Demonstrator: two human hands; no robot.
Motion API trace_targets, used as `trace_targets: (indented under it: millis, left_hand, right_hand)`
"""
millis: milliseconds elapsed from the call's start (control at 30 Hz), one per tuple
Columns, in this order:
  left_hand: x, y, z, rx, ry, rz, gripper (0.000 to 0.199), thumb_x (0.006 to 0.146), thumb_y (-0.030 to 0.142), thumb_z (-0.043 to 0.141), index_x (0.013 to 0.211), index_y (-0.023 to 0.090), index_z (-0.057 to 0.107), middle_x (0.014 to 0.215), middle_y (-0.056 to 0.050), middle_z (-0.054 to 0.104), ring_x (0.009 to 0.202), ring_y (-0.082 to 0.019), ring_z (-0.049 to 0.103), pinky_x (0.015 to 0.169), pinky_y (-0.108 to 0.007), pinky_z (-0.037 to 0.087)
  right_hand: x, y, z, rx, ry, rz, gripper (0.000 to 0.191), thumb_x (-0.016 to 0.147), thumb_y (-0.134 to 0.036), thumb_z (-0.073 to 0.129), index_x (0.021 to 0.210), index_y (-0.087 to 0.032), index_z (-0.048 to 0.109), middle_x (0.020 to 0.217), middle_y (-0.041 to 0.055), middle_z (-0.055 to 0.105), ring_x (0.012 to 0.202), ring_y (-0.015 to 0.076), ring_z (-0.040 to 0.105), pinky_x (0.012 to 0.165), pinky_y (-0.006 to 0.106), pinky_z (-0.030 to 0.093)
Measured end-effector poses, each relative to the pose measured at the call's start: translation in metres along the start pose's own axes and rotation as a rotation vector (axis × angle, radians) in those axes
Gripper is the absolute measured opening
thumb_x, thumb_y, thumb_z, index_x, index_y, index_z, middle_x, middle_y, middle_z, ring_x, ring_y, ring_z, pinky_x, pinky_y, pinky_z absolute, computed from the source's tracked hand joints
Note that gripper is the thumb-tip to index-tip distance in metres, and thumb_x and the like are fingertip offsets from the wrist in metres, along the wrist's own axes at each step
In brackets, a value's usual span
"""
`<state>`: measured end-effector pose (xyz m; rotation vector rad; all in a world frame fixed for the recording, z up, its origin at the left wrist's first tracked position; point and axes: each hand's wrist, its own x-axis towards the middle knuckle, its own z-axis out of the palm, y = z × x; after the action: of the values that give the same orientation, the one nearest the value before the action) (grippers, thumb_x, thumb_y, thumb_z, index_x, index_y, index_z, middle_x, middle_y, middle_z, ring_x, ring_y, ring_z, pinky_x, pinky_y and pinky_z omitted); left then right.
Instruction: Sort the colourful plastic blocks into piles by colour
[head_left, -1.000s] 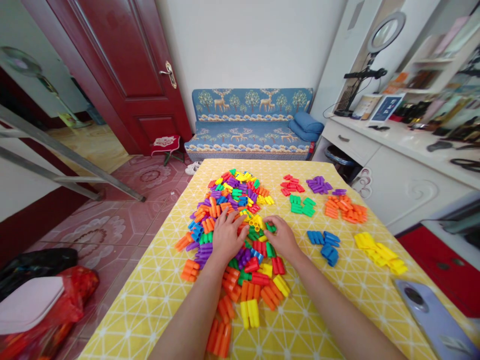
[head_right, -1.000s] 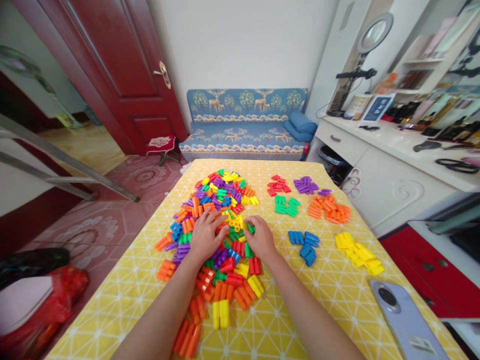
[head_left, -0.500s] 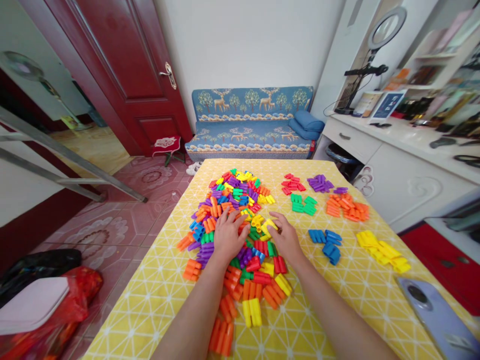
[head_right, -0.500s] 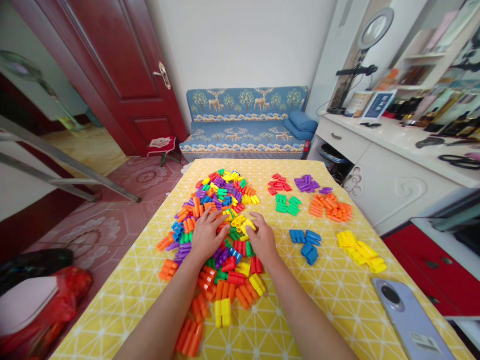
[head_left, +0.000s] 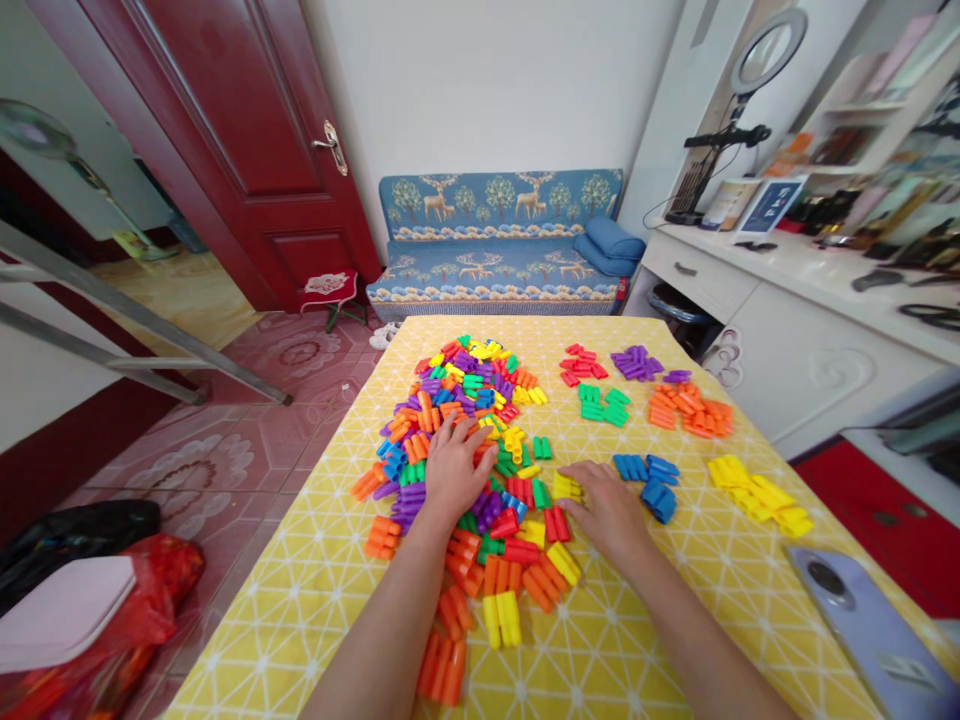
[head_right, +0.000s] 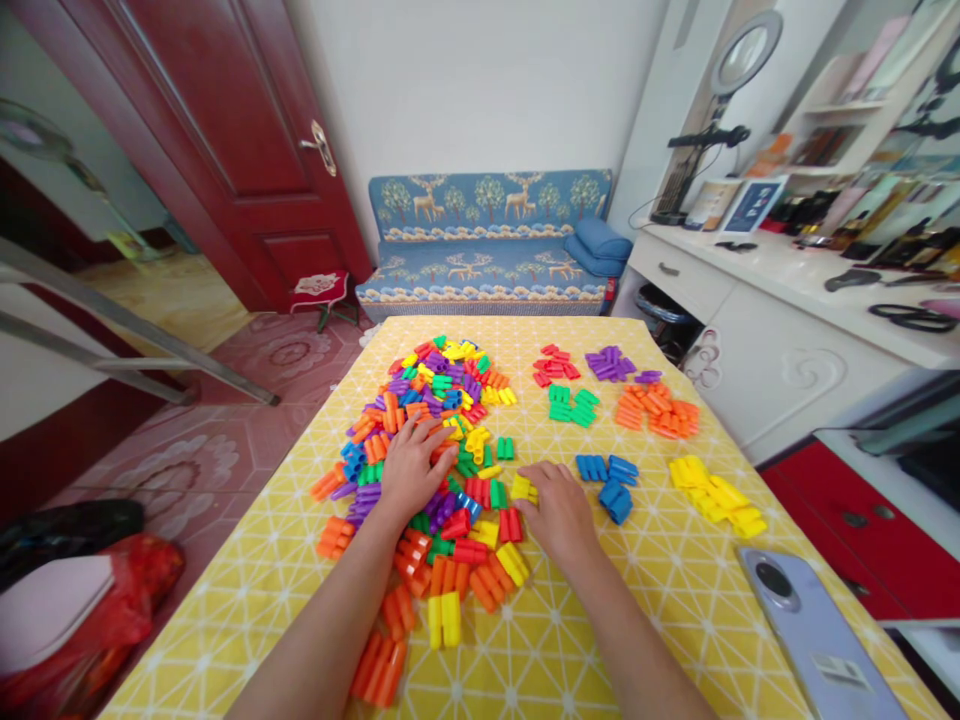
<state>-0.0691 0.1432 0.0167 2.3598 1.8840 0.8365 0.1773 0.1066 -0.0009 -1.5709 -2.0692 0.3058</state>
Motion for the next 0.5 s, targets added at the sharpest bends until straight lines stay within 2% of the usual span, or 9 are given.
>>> trace_targets:
  millis: [133,233,300,400,500]
  left_hand:
    - [0.001,0.0,0.0,0.011,-0.007,-0.001,0.034,0.092,0.04,0.05,0.119,0.03,0.066,0.129,-0.001,0.06,0.136,-0.029,0.034,0.112,-0.049,0.034]
    - [0.001,0.0,0.0,0.022,-0.016,0.002,0.034,0.092,0.04,0.05,0.12,0.03,0.065,0.13,-0.002,0.06,0.136,-0.03,0.035,0.111,-0.05,0.035]
    - [0.002,0.0,0.0,0.028,-0.021,0.007,0.034,0.091,0.039,0.05,0.12,0.03,0.065,0.13,-0.002,0.06,0.136,-0.03,0.035,0.111,-0.05,0.035]
    - [0.002,0.0,0.0,0.036,-0.02,0.009,0.034,0.091,0.04,0.05,0.12,0.03,0.065,0.129,-0.002,0.06,0.135,-0.03,0.036,0.11,-0.049,0.036]
    - [0.002,0.0,-0.001,0.038,-0.024,0.006,0.034,0.091,0.04,0.049,0.12,0.03,0.065,0.129,-0.002,0.06,0.135,-0.03,0.037,0.109,-0.05,0.037]
  right_hand:
    - [0.0,-0.002,-0.001,-0.026,0.013,0.001,0.03,0.075,-0.026,0.068,0.105,-0.022,0.069,0.104,0.0085,0.069,0.099,0.0268,0.06,0.088,0.041,0.047]
    - [0.004,0.018,-0.019,-0.041,0.182,0.012,0.03,0.077,-0.035,0.066,0.103,-0.021,0.069,0.101,0.0076,0.07,0.094,0.0248,0.062,0.087,0.04,0.047]
    - [0.007,0.044,-0.039,-0.093,0.385,0.068,0.034,0.078,-0.043,0.064,0.104,-0.02,0.068,0.1,0.008,0.069,0.093,0.0249,0.062,0.086,0.039,0.047]
    - [0.005,0.095,-0.072,-0.222,0.682,0.26,0.041,0.076,-0.05,0.063,0.102,-0.019,0.07,0.096,0.0108,0.068,0.091,0.0286,0.061,0.086,0.045,0.044]
    - [-0.003,0.15,-0.093,-0.323,0.803,0.556,0.045,0.071,-0.051,0.066,0.101,-0.019,0.071,0.091,0.0162,0.067,0.09,0.0364,0.059,0.079,0.054,0.04]
